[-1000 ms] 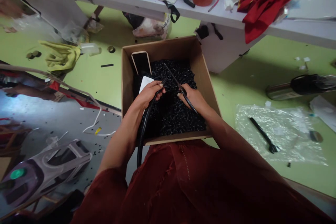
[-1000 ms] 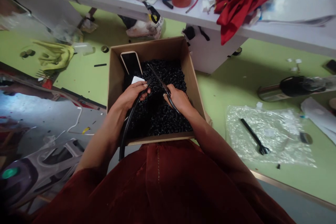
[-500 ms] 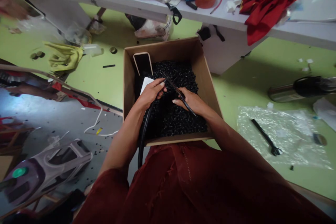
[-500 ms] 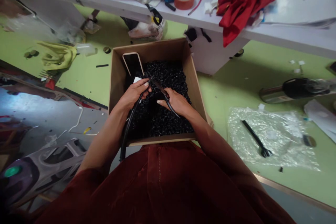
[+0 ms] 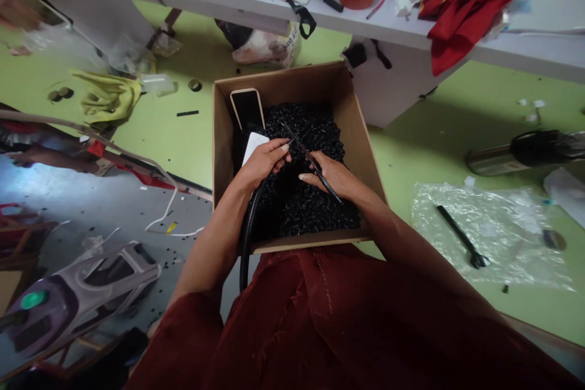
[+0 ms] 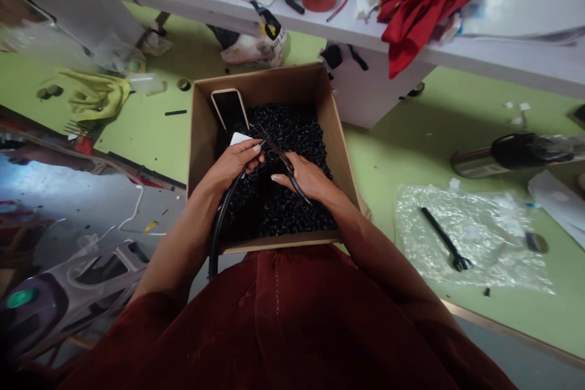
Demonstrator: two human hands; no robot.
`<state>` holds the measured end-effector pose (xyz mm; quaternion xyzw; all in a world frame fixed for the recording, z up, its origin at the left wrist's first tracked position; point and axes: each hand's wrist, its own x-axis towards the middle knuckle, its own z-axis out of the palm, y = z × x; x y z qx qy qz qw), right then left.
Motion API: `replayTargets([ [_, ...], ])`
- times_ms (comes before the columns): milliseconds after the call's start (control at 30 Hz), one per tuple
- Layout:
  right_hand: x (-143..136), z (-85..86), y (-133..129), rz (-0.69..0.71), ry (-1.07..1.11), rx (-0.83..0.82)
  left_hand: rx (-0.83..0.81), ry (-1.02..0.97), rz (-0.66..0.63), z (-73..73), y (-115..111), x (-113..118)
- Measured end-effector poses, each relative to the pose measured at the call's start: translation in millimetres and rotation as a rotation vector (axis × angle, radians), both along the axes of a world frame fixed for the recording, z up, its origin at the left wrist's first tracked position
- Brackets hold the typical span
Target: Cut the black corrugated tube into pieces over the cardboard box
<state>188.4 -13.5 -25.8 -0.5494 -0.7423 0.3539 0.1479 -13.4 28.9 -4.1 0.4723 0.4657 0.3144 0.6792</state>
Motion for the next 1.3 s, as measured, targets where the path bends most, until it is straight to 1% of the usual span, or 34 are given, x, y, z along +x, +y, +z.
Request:
replayTargets([
  [167,1,-2.0,1,0.047,0.031,0.013,0.0,-0.025,-0.003,-0.2,0,1],
  [300,0,-4.3,1,0.025,0.066,0.047,-0.005,-0.039,-0.008,-0.5,0,1],
  [500,-2,-3.9,1,0.026,0.103,0.016,0.003,-0.05,-0.022,-1.0,0,0],
  [767,-1,-4.6,1,0.016,0.065,0.061,0.013,-0.02,-0.011,-1.3,0,1],
  [933,-4,-4.2,1,-0.043,0.018,0.051,-0.008,-0.001,-0.002,-0.3,0,1],
  [1033,-5,-3.7,2,-0.051,-0.027,0.053,-0.012,0.025,0.007,-0.9,0,1],
  [1200,-6,-6.3,2,-0.016,-0.012,0.091,0.012,0.087,-0.001,4.1,-2,2],
  [1300,-7,-9.7,2,-0.021,0.009,0.101,0.028,0.116,-0.014,8.3,-4,3],
])
